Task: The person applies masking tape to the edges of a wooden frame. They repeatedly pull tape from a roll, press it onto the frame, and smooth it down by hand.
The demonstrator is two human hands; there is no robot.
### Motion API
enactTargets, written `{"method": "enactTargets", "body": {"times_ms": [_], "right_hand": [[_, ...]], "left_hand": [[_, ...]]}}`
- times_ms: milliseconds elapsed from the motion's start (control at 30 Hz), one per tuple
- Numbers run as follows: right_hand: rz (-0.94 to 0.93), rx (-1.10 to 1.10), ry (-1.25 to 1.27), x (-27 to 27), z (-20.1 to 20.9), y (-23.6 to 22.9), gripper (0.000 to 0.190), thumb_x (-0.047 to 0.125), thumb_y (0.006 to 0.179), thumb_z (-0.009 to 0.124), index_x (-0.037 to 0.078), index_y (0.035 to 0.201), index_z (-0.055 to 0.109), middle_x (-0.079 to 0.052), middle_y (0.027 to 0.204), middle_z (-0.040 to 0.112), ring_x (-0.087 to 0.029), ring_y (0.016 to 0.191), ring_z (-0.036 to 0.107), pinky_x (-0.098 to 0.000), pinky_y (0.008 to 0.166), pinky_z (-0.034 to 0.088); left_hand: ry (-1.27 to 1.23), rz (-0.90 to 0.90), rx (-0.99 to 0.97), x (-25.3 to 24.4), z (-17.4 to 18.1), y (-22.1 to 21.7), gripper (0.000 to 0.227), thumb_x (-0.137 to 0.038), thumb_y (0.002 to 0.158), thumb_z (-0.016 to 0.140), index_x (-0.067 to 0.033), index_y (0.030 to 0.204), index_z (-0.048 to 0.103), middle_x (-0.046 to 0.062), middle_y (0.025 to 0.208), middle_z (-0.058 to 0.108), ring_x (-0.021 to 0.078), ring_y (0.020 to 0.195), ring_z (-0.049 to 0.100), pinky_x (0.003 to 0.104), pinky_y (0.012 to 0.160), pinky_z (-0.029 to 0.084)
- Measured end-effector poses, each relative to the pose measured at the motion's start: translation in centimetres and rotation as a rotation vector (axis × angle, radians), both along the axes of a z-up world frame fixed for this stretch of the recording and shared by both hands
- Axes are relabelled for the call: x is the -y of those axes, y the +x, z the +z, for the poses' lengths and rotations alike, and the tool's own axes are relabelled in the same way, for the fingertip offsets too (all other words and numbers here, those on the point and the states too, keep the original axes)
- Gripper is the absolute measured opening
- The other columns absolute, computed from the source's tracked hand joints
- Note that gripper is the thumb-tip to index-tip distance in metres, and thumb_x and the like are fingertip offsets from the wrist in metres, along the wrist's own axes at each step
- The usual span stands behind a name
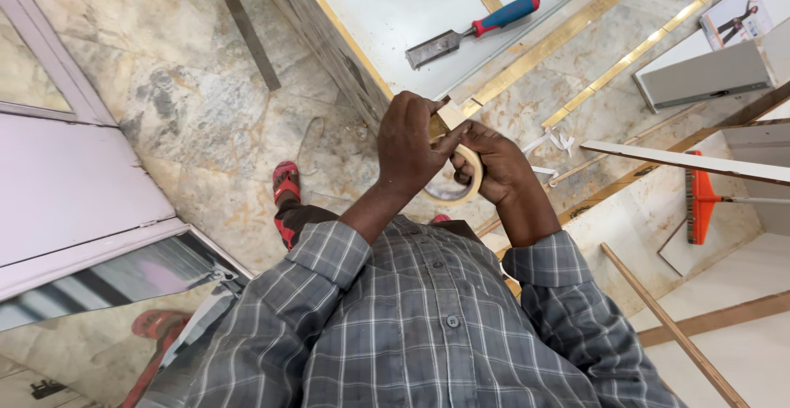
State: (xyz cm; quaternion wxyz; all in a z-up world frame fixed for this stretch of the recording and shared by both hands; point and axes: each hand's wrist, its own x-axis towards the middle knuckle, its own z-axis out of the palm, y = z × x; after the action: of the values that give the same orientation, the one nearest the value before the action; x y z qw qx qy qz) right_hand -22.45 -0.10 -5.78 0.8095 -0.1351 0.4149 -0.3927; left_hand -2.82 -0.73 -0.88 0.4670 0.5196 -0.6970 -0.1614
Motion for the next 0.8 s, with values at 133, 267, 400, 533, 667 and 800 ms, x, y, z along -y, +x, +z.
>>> {"method": "enactTargets", "body": {"times_ms": [133,267,400,533,667,800], "right_hand": [[-0.08,-0.197,0.246,-1.7,-6.6,2.3,0.024,0.027,0.102,0.053,0.007,0.11,0.063,-0.004,0.068,0.06,-0.015,0.047,0.055,-0.0288,0.042,0.049],[-0.212,-0.313,0.148,-5.4,-7.9,3.7,0.034,0.037,0.107,0.052,0.004,0.117,0.052,-0.006,0.084,0.064,-0.017,0.065,0.061,-0.0324,0.059,0.056],[-0.326,-0.487,-0.223,-5.9,-4.2,3.0,0.047,0.036,0.104,0.06,0.002,0.131,0.041,-0.009,0.102,0.063,-0.018,0.08,0.065,-0.0339,0.07,0.058],[-0.454,-0.491,-0.326,-3.7,-1.3,4.3,0.065,0.039,0.096,0.071,0.002,0.135,0.035,-0.011,0.107,0.063,-0.018,0.083,0.066,-0.0345,0.073,0.06],[-0.504,-0.512,-0.433,-2.3,-1.6,6.9,0.076,0.045,0.093,0.078,0.002,0.138,0.034,-0.012,0.111,0.064,-0.019,0.09,0.068,-0.0347,0.08,0.06],[-0.446,-0.518,-0.26,-1.7,-1.9,7.5,0.081,0.052,0.085,0.076,0.007,0.136,0.033,-0.013,0.102,0.066,-0.019,0.082,0.069,-0.0353,0.069,0.06]], "left_hand": [[-0.074,0.009,0.047,0.2,-0.5,0.0,0.046,-0.03,0.085,0.088,-0.0055,0.105,0.054,0.01,0.1,0.051,0.0271,0.093,0.057,0.042,0.079,0.048],[-0.099,-0.021,0.002,0.2,-1.3,-0.1,0.047,-0.028,0.086,0.088,-0.0045,0.106,0.053,0.011,0.102,0.05,0.0275,0.095,0.056,0.043,0.081,0.048],[-0.074,-0.06,-0.015,0.7,-2.7,-0.1,0.047,-0.028,0.088,0.087,-0.0047,0.106,0.05,0.011,0.104,0.051,0.027,0.097,0.056,0.042,0.082,0.048],[0.067,-0.217,0.045,0.6,-3.1,2.3,0.046,-0.027,0.087,0.086,-0.0038,0.113,0.055,0.012,0.105,0.055,0.0301,0.1,0.057,0.044,0.085,0.049],[0.165,-0.375,0.062,-0.1,-2.8,5.8,0.045,-0.022,0.09,0.076,-0.0064,0.129,0.06,0.013,0.116,0.063,0.0347,0.111,0.059,0.047,0.093,0.05],[0.229,-0.499,-0.006,1.1,-2.2,7.2,0.037,-0.027,0.1,0.066,-0.0081,0.132,0.063,0.012,0.118,0.068,0.0318,0.112,0.063,0.044,0.094,0.051]]}}
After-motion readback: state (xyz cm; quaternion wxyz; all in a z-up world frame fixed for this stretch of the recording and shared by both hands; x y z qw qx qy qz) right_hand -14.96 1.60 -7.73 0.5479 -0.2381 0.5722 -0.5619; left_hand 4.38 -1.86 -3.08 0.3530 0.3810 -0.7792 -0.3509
